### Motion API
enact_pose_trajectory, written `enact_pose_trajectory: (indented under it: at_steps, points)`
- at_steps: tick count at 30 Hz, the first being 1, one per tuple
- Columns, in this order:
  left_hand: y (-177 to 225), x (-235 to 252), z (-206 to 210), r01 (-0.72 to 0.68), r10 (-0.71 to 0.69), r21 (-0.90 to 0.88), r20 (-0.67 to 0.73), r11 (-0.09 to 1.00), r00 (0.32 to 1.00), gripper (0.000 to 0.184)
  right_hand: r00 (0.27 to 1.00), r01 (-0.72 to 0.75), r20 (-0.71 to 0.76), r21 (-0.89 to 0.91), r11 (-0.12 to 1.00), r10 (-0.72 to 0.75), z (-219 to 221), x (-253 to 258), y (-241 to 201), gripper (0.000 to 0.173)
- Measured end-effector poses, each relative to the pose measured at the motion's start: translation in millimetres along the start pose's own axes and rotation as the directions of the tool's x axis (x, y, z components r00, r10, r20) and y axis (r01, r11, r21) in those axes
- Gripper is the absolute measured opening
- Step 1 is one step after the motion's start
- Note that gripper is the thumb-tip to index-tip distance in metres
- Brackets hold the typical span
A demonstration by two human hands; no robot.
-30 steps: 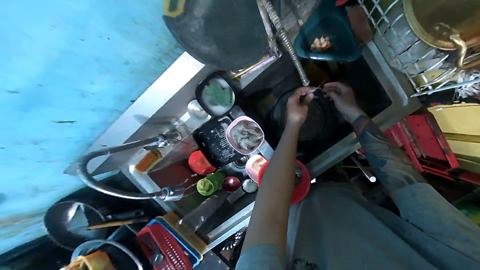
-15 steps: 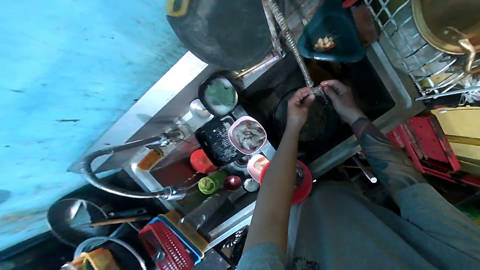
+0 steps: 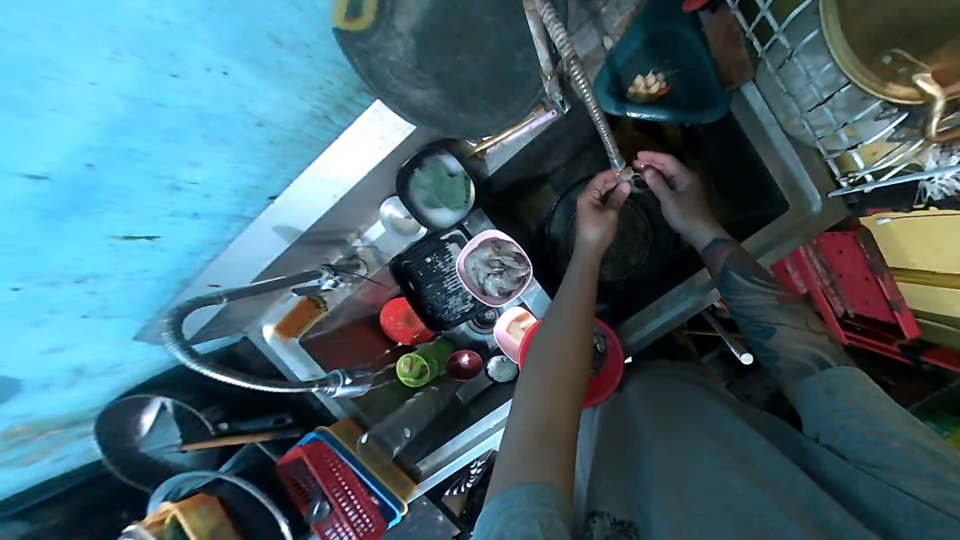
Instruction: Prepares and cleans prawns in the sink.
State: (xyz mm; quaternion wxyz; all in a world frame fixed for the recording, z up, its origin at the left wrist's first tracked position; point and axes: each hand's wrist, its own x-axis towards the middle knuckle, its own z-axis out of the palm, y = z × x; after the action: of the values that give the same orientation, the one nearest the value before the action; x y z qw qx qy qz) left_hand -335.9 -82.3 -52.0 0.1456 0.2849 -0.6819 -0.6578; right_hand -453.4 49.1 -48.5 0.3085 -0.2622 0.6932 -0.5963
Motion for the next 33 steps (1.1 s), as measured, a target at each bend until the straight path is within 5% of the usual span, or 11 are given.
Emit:
enact_pose_trajectory:
  at_steps: [5,9,14,18,22,26,29,33]
  points:
    - [-1,-4,-3,-0.001,0.001,0.009,0.002,1.000,1.000,0.026,0.989,0.108,0.112,-0.137,0.985,-0.093,6,1,-2,0.047]
    - [-1,-3,-7,0.000,0.000,0.030,-0.001,1.000,1.000,0.023,0.952,0.285,0.195,-0.272,0.919,-0.237,5,10,11,0.030]
    - [-3,-4,-11,0.038,-0.038,0.039,-0.011,0.999,0.999,0.023,0.981,0.192,0.107,-0.346,0.919,-0.164,-2,13,4,0.031]
    - [2,-3,-11,0.039,-0.039,0.042,0.001,0.998,0.999,0.023,0.936,0.336,0.250,-0.418,0.844,-0.248,-2,9,5,0.038]
    - [3,-2,-11,0.052,-0.052,0.035,0.001,0.998,0.999,0.024,0.970,0.242,0.101,-0.440,0.865,-0.220,-2,4,6,0.030]
    - [1,-4,-11,0.062,-0.062,0.005,0.027,0.998,0.998,0.025,0.967,0.227,0.202,-0.402,0.887,-0.156,-1,-1,5,0.040]
    - [5,-4,-11,0.076,-0.075,-0.015,0.018,0.997,0.997,0.026,0.990,0.144,0.043,-0.333,0.932,-0.137,4,-3,4,0.035]
    - [8,-3,-12,0.044,-0.044,0.003,0.048,0.999,0.998,0.030,0.995,0.067,0.086,-0.184,0.981,-0.052,11,-4,-6,0.058]
